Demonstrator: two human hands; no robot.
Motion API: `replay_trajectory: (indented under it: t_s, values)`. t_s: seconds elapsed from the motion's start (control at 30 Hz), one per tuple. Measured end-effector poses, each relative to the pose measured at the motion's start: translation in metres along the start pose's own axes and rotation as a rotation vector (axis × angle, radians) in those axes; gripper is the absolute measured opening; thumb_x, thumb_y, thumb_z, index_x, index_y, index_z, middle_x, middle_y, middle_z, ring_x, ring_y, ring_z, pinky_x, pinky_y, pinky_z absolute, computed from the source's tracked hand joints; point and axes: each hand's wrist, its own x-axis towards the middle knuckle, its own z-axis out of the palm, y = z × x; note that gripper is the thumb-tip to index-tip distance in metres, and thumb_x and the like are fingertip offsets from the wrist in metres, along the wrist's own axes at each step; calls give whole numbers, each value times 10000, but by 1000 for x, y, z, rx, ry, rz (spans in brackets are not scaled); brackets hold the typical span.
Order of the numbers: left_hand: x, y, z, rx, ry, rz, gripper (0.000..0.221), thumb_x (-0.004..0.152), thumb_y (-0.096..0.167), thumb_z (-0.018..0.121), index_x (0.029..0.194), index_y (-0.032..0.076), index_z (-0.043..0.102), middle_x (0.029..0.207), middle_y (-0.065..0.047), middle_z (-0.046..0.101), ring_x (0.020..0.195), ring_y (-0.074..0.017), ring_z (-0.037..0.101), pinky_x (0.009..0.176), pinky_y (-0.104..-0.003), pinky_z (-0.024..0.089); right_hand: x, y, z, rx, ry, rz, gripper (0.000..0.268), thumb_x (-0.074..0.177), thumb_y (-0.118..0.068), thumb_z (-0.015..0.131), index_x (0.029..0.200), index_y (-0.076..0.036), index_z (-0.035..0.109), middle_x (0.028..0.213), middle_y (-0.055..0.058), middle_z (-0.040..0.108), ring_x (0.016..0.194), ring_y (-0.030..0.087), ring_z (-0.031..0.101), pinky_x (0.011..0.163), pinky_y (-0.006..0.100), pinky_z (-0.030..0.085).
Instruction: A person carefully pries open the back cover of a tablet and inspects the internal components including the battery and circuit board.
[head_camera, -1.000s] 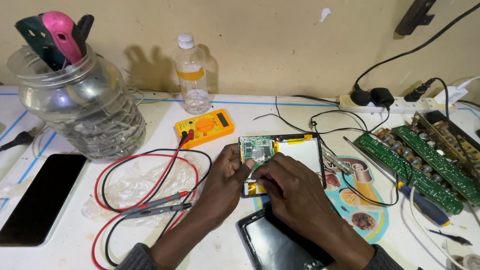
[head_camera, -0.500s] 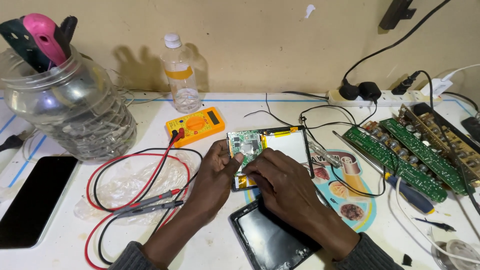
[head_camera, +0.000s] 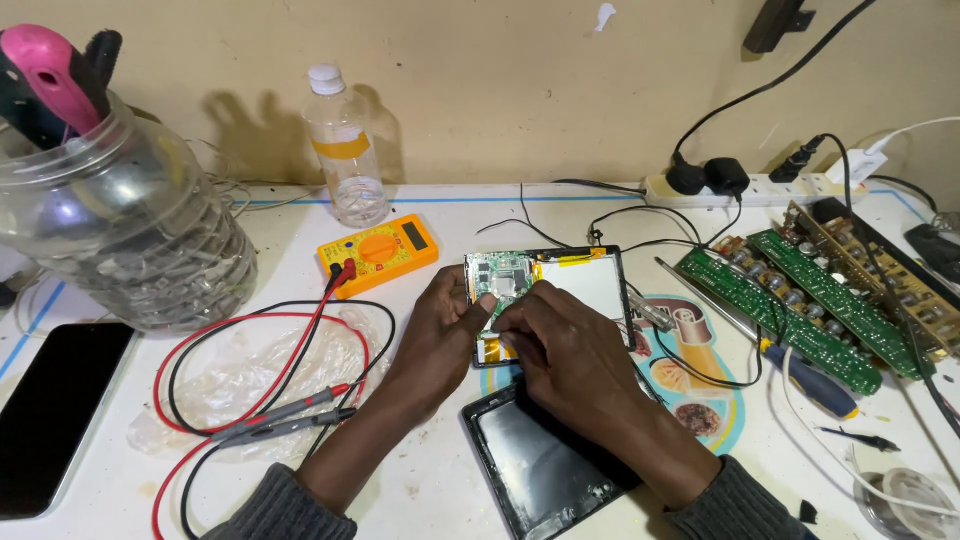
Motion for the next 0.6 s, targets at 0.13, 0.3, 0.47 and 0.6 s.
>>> replay_trajectory:
  t_s: [0.13,0.3,0.47,0.6]
  values:
    - [0,0,-1,16,-20,26,385,1021,198,545,1296,-71,539,731,-48,490,642,-129,417,586,-287,337,0,-1,-1,-2,-25,25,107,870,-73,715,952,-133,683,814,49,599,811,347,689,652,453,556]
    - [-3,6,-1,18,-22,-29,378,1027,179,526,1317,-64,533,755,-63,519,666,-134,432,598,-287,355,0,1,-2,-8,-38,6,107,884,-73,701,956,-150,685,824,37,596,820,342,690,644,444,554]
    - [1,-4,-2,18,-20,-62,383,1027,182,540,1318,-66,542,765,-98,553,667,-154,442,599,-301,369,-5,-4,-8,-16,-39,-13,120,912,-86,673,1006,-159,690,862,40,602,845,358,680,647,457,555]
    - [11,-20,-3,-296,72,-194,308,962,143,615,1253,43,595,1087,-138,730,908,-221,681,707,-352,561,-14,0,-11,-66,110,-144,165,922,-184,713,1041,-87,653,978,66,656,863,269,613,711,396,474]
